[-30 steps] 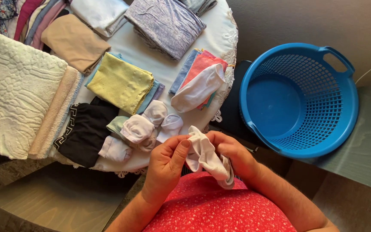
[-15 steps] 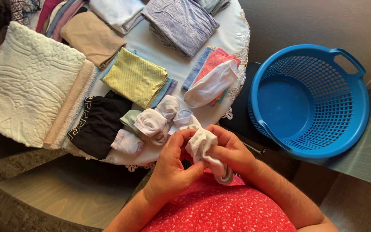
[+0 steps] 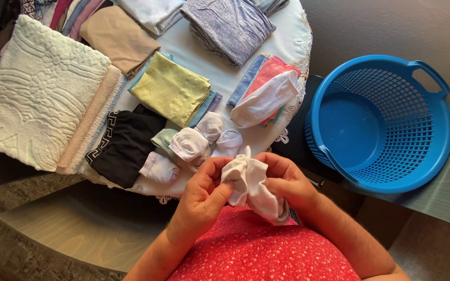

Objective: The person folds small socks one by one, taking them from a blue laundry basket and placing the folded items on a round table already covered with stacks of folded clothes. The person continues folding socks until the basket is empty.

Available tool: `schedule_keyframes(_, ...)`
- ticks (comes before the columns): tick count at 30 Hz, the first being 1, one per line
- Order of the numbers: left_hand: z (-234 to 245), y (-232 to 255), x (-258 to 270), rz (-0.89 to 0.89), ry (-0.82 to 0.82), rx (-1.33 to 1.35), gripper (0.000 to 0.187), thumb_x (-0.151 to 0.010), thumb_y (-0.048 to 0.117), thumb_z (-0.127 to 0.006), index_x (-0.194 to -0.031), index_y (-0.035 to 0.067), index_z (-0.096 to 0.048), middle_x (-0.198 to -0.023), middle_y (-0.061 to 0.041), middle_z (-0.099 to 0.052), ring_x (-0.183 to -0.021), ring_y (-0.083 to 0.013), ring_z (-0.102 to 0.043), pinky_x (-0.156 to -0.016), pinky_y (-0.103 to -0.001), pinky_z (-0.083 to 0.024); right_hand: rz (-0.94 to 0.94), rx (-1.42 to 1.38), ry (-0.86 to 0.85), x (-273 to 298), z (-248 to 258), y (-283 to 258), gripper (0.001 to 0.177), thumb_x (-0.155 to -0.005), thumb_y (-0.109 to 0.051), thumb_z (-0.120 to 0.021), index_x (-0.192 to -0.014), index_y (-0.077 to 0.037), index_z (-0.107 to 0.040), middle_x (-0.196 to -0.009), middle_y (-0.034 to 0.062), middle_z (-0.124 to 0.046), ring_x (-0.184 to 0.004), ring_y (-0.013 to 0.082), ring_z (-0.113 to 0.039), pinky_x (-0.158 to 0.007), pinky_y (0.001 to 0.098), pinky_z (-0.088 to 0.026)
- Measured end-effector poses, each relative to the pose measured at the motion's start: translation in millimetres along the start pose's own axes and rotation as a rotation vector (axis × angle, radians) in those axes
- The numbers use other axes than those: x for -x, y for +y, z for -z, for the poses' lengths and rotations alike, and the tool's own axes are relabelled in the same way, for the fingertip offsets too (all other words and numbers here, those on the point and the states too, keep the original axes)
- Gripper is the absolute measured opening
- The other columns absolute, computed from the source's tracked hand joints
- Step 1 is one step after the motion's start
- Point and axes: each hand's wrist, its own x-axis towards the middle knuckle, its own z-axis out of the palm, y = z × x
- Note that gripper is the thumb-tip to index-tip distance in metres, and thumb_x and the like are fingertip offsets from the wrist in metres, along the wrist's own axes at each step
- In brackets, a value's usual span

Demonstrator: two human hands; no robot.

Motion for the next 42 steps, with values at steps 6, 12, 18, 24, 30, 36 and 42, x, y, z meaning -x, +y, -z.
schedule_keyframes(6,2,4,2,-0.028,0.0,-0.141,0.027,-0.101,0.014,-0.053,-0.124,0.002,-0.061,-0.112,-0.005,-0.071,-0.099,-0.0101,-0.062,-0.087,-0.025,-0.052,0.065,0.162,-0.139,6,-6,-4,0.03,-0.092,-0.014,-0.07,-0.118,-0.004,-0.06,-0.098,0.0017,-0.067,-0.086,0.0079,-0.065,-0.072,0.0227,-0.051)
schedule_keyframes(12,4,3,8,0.015,0.034,-0.137,0.018,-0.103,0.016,-0.052,-0.112,0.004,-0.062,-0.104,-0.003,-0.068,-0.094,-0.01,-0.059,-0.085,-0.025,-0.049,0.078,0.201,-0.147,9,-14,-9,0.027,-0.097,-0.029,-0.07,-0.108,-0.006,-0.059,-0.095,-0.0005,-0.063,-0.082,0.005,-0.058,-0.07,0.0209,-0.046)
schedule_keyframes(18,2,9,13,0.092,0.094,-0.151,0.016,-0.102,0.02,-0.057,-0.103,0.006,-0.064,-0.088,0.001,-0.067,-0.078,-0.0074,-0.055,-0.069,-0.025,-0.047,0.068,0.282,-0.186,5,-12,-5,0.029,-0.099,-0.032,-0.066,-0.105,-0.004,-0.061,-0.09,-0.0011,-0.062,-0.077,0.005,-0.056,-0.064,0.0204,-0.045)
schedule_keyframes(24,3,10,17,0.075,0.124,-0.293,0.017,-0.1,0.024,-0.058,-0.089,0.01,-0.06,-0.076,0.004,-0.061,-0.069,-0.0083,-0.05,-0.062,-0.027,-0.045,-0.022,0.209,-0.234,0,-9,7,0.033,-0.099,-0.04,-0.066,-0.101,-0.008,-0.06,-0.088,-0.0028,-0.061,-0.075,0.0041,-0.052,-0.062,0.0212,-0.041)
schedule_keyframes(30,4,6,17,0.066,0.135,-0.295,0.018,-0.101,0.023,-0.057,-0.088,0.011,-0.058,-0.074,0.005,-0.056,-0.067,-0.0079,-0.048,-0.062,-0.027,-0.043,-0.118,0.098,-0.209,-3,-7,15,0.032,-0.098,-0.039,-0.069,-0.102,-0.008,-0.061,-0.089,-0.0024,-0.064,-0.074,0.0031,-0.054,-0.061,0.021,-0.042)
schedule_keyframes(36,6,5,16,0.08,0.123,-0.319,0.016,-0.1,0.026,-0.056,-0.093,0.012,-0.06,-0.079,0.005,-0.059,-0.071,-0.0083,-0.05,-0.066,-0.027,-0.045,-0.086,0.169,-0.204,-9,-14,11,0.03,-0.099,-0.034,-0.068,-0.106,-0.007,-0.058,-0.09,-0.0027,-0.062,-0.077,0.0039,-0.055,-0.065,0.0208,-0.045)
schedule_keyframes(42,1,-14,10,0.291,0.386,-0.378,0.072,-0.059,0.036,-0.094,-0.114,0.013,-0.053,-0.085,0.001,-0.063,-0.07,-0.0084,-0.054,-0.062,-0.027,-0.048,0.321,0.819,-0.325,-19,-22,-5,0.047,-0.101,-0.038,-0.056,-0.133,-0.004,-0.056,-0.086,-0.0005,-0.063,-0.063,0.011,-0.049,-0.06,0.0279,-0.047)
